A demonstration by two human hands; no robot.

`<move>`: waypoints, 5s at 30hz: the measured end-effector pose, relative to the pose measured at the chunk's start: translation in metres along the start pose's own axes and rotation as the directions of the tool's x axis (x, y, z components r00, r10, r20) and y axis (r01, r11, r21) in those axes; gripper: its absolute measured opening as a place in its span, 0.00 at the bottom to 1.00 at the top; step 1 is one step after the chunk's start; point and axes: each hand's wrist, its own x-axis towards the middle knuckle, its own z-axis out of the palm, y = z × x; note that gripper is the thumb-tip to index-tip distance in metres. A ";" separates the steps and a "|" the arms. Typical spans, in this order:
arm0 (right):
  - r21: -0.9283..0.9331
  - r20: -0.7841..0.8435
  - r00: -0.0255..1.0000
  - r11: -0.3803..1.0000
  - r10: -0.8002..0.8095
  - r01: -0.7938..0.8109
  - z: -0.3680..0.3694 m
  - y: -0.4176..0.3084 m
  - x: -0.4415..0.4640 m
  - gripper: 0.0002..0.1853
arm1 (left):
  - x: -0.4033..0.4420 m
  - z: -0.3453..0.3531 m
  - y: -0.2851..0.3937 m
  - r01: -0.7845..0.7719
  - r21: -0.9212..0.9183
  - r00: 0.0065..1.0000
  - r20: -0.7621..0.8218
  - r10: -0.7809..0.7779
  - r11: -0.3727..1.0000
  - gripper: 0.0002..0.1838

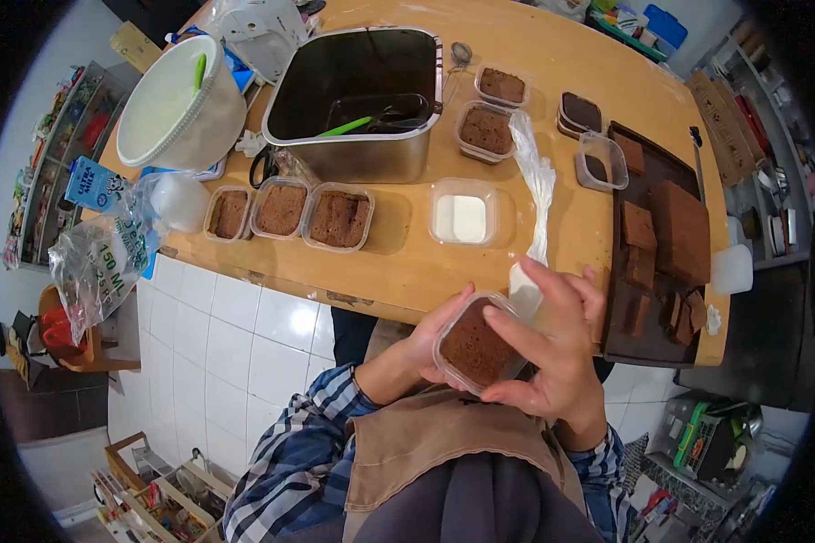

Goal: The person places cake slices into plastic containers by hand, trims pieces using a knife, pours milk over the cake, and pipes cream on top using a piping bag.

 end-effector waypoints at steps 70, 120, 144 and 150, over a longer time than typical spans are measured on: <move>0.490 0.083 0.895 0.764 0.439 -0.420 0.000 0.003 -0.007 0.15 | 0.001 0.039 0.001 -0.017 0.264 0.913 -0.390 0.122 0.964 0.39; -0.115 0.119 0.837 0.844 0.535 -0.523 0.060 0.042 0.087 0.14 | -0.028 0.023 0.024 0.133 0.961 0.421 0.168 0.891 -0.244 0.15; 0.150 -0.513 0.661 0.815 0.548 -0.559 -0.080 0.111 -0.018 0.14 | -0.028 0.013 0.026 0.140 0.964 0.350 0.167 0.922 -0.228 0.11; 0.059 -0.535 0.689 0.836 0.488 -0.546 -0.070 0.104 -0.010 0.14 | -0.028 0.017 0.027 0.144 0.961 0.375 0.167 0.912 -0.235 0.10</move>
